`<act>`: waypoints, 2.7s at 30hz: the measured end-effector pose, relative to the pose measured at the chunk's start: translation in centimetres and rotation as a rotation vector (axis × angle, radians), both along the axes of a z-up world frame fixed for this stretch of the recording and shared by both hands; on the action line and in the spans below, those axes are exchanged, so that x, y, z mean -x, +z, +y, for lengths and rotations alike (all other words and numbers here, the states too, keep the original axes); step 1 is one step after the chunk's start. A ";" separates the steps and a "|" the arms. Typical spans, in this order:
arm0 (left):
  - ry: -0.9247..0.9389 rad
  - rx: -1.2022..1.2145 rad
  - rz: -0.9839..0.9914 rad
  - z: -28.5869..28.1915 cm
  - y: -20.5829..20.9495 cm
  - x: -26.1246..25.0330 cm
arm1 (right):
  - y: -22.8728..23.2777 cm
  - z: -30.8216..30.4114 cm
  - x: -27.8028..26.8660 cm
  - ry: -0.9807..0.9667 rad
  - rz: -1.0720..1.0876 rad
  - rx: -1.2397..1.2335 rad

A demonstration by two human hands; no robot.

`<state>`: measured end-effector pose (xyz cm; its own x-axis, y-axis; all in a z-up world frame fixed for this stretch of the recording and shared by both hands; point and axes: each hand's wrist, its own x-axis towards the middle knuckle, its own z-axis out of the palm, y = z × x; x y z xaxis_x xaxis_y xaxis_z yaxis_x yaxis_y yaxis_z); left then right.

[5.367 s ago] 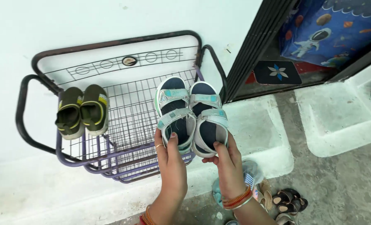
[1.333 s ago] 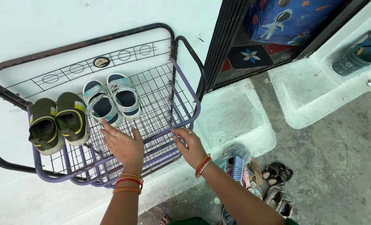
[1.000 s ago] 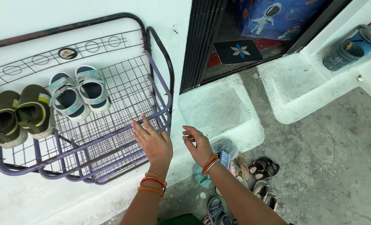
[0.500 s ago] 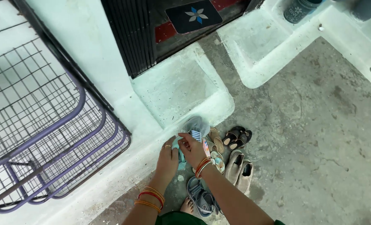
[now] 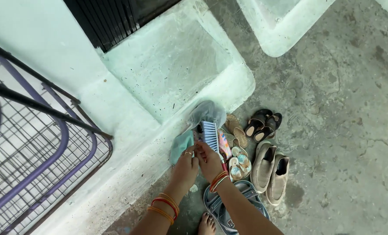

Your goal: The person removes several pairs of shoes from a metal shoe rack, cleans each pair with a brush and a cloth, and then places them back on the rack. The shoes include sneakers, sandals, and clogs.

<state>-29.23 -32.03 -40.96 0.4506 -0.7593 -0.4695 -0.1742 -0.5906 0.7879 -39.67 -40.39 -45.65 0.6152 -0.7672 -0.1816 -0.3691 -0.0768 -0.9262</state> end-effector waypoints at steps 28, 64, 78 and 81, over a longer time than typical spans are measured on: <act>-0.280 0.035 -0.356 -16.0 -38.8 -5.3 | -24.8 -13.7 -1.2 0.314 1.127 0.804; -0.198 0.556 -0.098 -13.8 -36.0 -9.1 | -30.2 -16.8 -4.5 0.075 0.550 -0.238; -0.242 0.141 -0.349 -10.9 -32.7 -8.7 | -16.0 -15.3 -4.4 0.092 0.603 -0.424; -0.172 0.190 -0.322 -11.1 -34.4 -10.6 | -12.3 -13.9 -3.7 0.315 0.644 -0.377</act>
